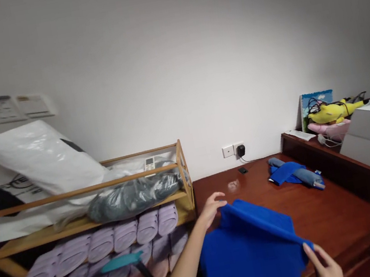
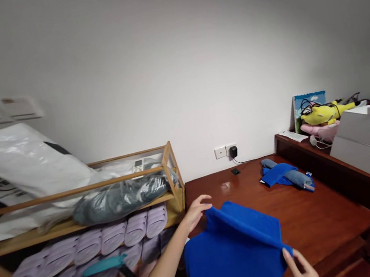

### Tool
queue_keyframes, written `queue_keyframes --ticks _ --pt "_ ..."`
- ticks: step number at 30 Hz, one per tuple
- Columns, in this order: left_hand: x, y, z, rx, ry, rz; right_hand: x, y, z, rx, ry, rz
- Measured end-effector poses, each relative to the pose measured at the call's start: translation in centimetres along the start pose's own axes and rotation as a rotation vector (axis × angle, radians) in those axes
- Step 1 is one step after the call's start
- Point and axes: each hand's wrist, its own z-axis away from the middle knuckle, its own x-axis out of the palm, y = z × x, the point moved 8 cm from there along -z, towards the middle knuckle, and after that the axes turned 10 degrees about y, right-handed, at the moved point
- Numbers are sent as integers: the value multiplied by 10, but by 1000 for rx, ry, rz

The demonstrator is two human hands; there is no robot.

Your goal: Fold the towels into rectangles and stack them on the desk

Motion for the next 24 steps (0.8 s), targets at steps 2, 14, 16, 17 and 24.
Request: queue_keyframes --ticks 2,14,16,17,24 --pt "-21 34 11 71 13 87 2 -33 -17 10 82 -99" --pt "-97 148 65 233 307 227 55 -230 -68 -226 -295 -285" --pt "-99 147 66 211 326 257 65 -240 -73 -252 -362 -224" --pt "-100 145 65 197 328 269 71 -242 -75 -263 -398 -187" --pt "-106 151 54 148 264 299 94 -257 -94 -369 -425 -45"
